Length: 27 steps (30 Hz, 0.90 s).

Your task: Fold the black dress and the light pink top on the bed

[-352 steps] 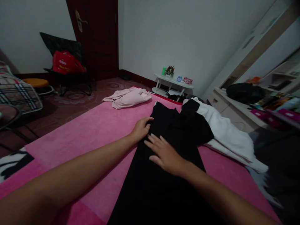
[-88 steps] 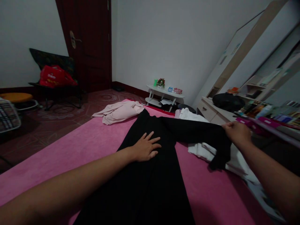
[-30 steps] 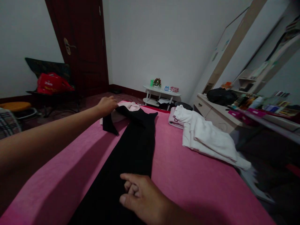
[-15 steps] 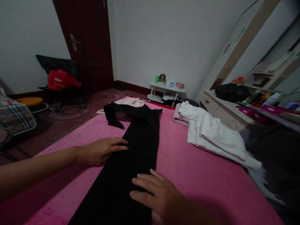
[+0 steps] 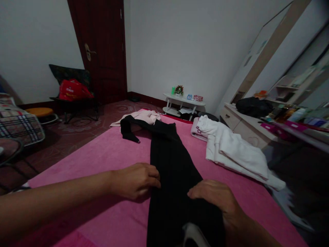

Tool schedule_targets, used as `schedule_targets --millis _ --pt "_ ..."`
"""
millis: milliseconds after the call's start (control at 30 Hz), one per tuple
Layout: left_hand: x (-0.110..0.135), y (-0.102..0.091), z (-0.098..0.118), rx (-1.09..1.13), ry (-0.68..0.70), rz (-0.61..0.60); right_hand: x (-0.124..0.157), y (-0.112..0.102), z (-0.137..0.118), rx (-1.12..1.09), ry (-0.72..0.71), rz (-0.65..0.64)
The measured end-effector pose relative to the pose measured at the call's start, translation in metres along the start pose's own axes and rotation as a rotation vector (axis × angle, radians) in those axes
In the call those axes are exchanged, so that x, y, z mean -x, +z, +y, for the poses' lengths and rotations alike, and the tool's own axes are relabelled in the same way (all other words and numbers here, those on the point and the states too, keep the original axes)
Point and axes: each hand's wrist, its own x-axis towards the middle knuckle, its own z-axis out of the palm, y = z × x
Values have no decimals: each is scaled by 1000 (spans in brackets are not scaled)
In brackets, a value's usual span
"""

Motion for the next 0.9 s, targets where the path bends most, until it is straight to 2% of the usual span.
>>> schedule_targets --millis 67,167,233,300,367,433,533,567,633,733,800,900 --pt "-8 1 5 28 12 -19 20 4 3 3 39 -110" --pt "-19 2 -1 41 -46 13 34 6 -1 -51 152 -273" --pt "-30 2 -10 19 -97 97 28 -4 -11 -190 272 -341" --pt "-46 3 -19 -30 -122 199 12 -24 -18 -370 425 -373" --pt "-65 4 -27 -102 -124 269 -10 -42 -16 -513 530 -340" --pt "-85 7 -36 -195 -137 301 -31 -49 -1 -545 572 -175" --pt "-105 18 -52 -324 -246 319 -50 -30 32 -363 581 191" --pt "-108 24 -57 -347 -301 309 -52 -18 42 -274 587 253" --pt "-109 38 -66 -357 -401 266 -50 6 57 -108 571 218" --pt "-105 58 -69 -349 -479 243 -49 24 63 79 527 29" --pt "-104 65 -67 -357 -512 262 -61 20 65 144 542 -21" --pt "-106 67 -61 -369 -556 290 -98 3 81 205 560 85"
